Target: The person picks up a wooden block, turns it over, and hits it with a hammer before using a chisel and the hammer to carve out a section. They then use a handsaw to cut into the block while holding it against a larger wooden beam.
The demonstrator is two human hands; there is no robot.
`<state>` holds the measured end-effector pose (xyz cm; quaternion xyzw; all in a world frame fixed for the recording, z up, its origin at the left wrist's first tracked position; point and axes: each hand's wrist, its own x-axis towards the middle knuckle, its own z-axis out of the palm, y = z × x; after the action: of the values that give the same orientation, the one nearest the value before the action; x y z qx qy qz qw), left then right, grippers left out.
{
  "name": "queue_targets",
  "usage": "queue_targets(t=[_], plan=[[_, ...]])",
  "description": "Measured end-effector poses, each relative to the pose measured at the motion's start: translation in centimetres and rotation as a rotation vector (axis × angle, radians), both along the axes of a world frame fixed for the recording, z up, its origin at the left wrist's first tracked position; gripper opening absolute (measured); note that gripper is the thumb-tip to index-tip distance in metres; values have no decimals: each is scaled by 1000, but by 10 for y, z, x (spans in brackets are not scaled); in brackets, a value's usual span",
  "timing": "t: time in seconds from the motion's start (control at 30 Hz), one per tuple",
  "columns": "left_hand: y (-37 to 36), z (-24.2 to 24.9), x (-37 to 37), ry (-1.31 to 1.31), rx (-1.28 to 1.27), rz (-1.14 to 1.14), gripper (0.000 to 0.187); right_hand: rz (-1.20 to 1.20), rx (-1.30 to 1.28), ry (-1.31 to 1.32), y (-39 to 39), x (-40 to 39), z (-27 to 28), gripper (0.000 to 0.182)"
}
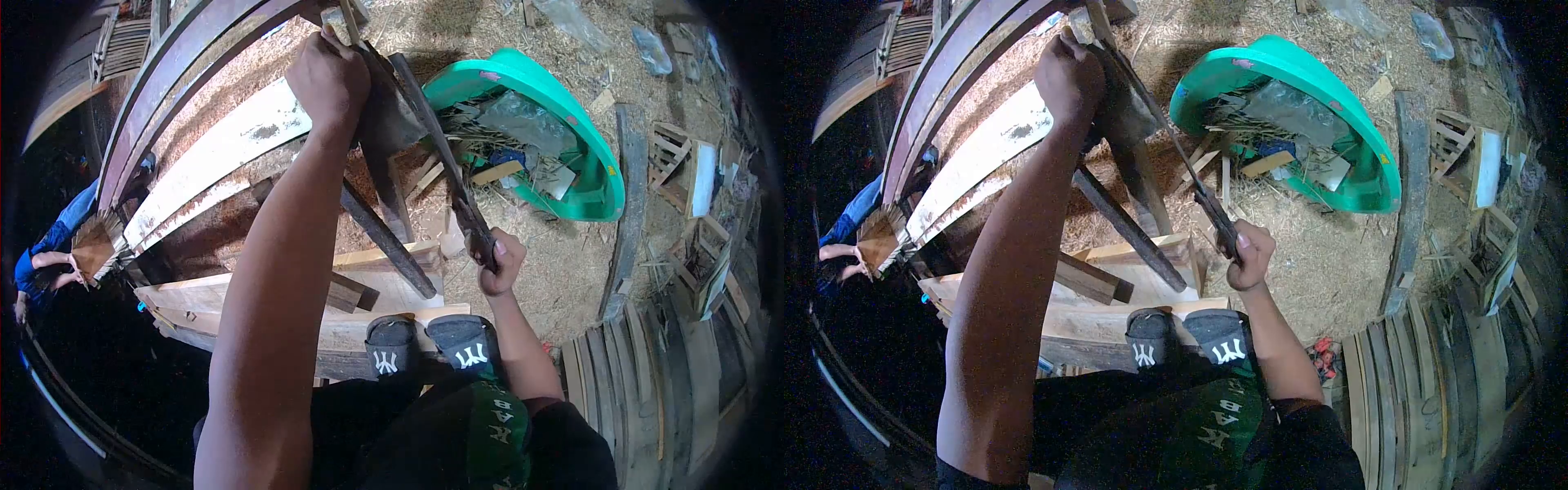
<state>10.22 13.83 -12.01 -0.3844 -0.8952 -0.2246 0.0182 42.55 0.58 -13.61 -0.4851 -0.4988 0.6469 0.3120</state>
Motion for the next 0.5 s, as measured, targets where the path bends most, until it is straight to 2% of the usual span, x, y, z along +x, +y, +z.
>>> queue_targets(t=[0.1, 0.2, 0.37, 0.5], plan=[[0, -1, -1, -12, 8, 5, 38, -57, -49, 30, -6, -2, -11, 52], [-1, -1, -2, -15, -13, 9, 37, 23, -80, 98, -4, 3, -20, 50], [0, 4, 3, -41, -33, 36, 37, 75, -307, 285, 7, 4, -18, 48], [0, 3, 1, -38, -18, 39, 36, 85, -380, 302, 12, 5, -19, 48]])
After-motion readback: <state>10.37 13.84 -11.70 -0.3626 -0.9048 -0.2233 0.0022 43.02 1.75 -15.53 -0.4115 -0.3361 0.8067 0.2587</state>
